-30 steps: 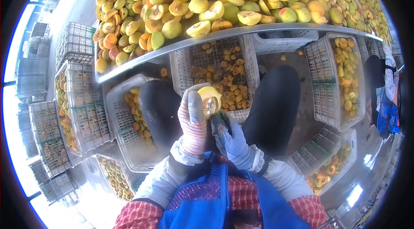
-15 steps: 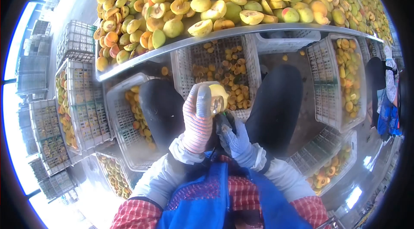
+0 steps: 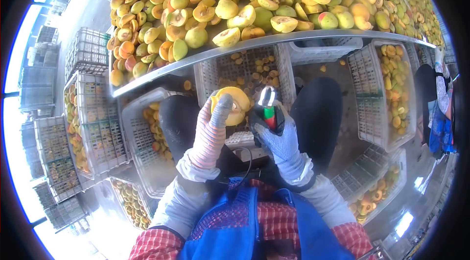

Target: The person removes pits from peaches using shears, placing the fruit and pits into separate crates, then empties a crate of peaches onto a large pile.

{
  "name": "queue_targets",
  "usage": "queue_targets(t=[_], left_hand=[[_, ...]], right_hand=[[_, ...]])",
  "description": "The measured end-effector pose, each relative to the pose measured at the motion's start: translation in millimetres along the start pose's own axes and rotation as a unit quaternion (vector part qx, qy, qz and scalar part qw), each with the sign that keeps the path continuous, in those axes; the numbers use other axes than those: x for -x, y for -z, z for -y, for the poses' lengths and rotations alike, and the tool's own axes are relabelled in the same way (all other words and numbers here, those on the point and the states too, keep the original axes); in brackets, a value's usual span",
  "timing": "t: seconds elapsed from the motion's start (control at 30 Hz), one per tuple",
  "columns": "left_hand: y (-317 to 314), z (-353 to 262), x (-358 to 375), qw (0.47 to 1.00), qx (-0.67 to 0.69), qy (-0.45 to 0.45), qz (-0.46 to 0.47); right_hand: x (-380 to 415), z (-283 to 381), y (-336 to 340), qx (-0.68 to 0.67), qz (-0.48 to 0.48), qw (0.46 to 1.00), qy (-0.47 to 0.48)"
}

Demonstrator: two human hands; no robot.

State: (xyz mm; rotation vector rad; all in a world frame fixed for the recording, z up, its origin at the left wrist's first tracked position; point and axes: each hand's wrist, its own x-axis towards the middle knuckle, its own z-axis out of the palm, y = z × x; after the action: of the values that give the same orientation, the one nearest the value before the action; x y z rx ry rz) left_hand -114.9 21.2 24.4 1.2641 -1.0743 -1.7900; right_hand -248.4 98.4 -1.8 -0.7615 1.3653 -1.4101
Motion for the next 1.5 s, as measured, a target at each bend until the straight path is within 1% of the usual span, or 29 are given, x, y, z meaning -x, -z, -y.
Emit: queue_targets(t=[0.07,0.17,0.2,0.23,0.3,0.37,0.4,0.43,0.5,0.53,0.6,0.63,0.67,0.77,0.8,0.9,1.0,1.1,1.2,1.3,1.37,1.43,1.5], left_hand=[[-8.2,1.7,6.0,1.000,0.003,-0.024,-0.003],[-13.3,4.9,11.0,0.999,0.007,-0.031,0.019],[-12.6,7.4,11.1,0.999,-0.005,-0.042,0.029],[-12.5,7.7,11.3,0.998,-0.016,-0.053,0.039],[-13.9,-0.8,16.0,0.999,-0.023,-0.021,0.039],[-11.9,-6.2,19.7,0.999,-0.025,0.013,0.039],[-9.2,-4.3,20.7,0.998,-0.036,0.035,0.023],[-8.7,-2.1,20.3,0.999,-0.016,0.025,0.013],[-9.5,3.8,19.7,1.000,0.025,0.008,-0.007],[-9.9,8.1,17.6,0.999,0.003,-0.039,-0.015],[-13.4,9.4,17.2,0.998,0.025,-0.038,-0.044],[-14.8,9.6,17.0,0.997,0.036,-0.036,-0.057],[-11.7,12.9,16.3,0.997,-0.028,-0.052,-0.050],[-17.3,15.4,19.1,0.995,-0.028,-0.078,-0.052],[-17.3,15.5,20.3,0.994,-0.037,-0.083,-0.054],[-18.2,12.6,19.7,0.991,-0.071,-0.103,-0.054],[-20.1,11.1,20.9,0.989,-0.090,-0.102,-0.051],[-19.0,9.4,23.8,0.995,-0.074,-0.067,-0.031],[-17.7,9.4,23.9,0.995,-0.084,-0.043,-0.015],[-18.8,12.3,23.2,0.996,-0.080,-0.027,-0.016],[-25.8,13.3,24.5,0.997,-0.047,-0.055,-0.036],[-32.8,13.6,28.6,0.995,-0.026,-0.081,-0.052],[-38.7,12.1,30.7,0.992,-0.019,-0.105,-0.059]], right_hand=[[6.9,-6.7,-8.2,-0.086,-0.020,0.995,-0.042],[7.9,-1.4,-13.0,-0.060,-0.021,0.996,-0.064],[5.7,2.6,-11.0,-0.100,-0.016,0.988,-0.115],[4.2,1.5,-9.7,-0.090,-0.017,0.991,-0.097],[1.7,-4.9,-8.1,-0.070,-0.019,0.996,-0.060],[1.9,-1.4,-9.7,0.020,-0.022,0.999,-0.012],[3.3,4.7,-10.4,0.076,-0.026,0.997,0.010],[3.3,9.6,-11.5,0.131,-0.029,0.990,0.032],[10.3,7.7,-12.8,-0.020,-0.007,0.999,-0.033],[14.7,6.6,-13.2,-0.095,0.004,0.993,-0.065],[25.0,2.9,-6.8,0.054,0.060,0.996,-0.025],[28.5,2.3,-5.8,0.104,0.070,0.992,0.003],[31.9,1.7,-4.7,0.154,0.078,0.985,0.033],[38.3,5.7,-8.2,0.226,0.051,0.962,0.148],[39.3,5.9,-8.9,0.217,0.060,0.964,0.144],[40.2,3.9,-10.6,0.164,0.062,0.981,0.079],[39.6,-6.9,-6.9,0.120,0.107,0.987,-0.024],[40.7,-10.2,-1.6,0.125,0.126,0.984,0.015],[44.2,-25.5,2.6,0.093,0.145,0.985,-0.016],[43.9,-26.9,2.8,0.034,0.159,0.981,-0.102],[48.3,-15.2,-4.2,0.010,0.106,0.994,-0.029],[50.9,-9.5,-10.1,-0.002,0.067,0.998,0.013],[49.5,-7.8,-11.6,-0.002,0.042,0.999,0.027]])
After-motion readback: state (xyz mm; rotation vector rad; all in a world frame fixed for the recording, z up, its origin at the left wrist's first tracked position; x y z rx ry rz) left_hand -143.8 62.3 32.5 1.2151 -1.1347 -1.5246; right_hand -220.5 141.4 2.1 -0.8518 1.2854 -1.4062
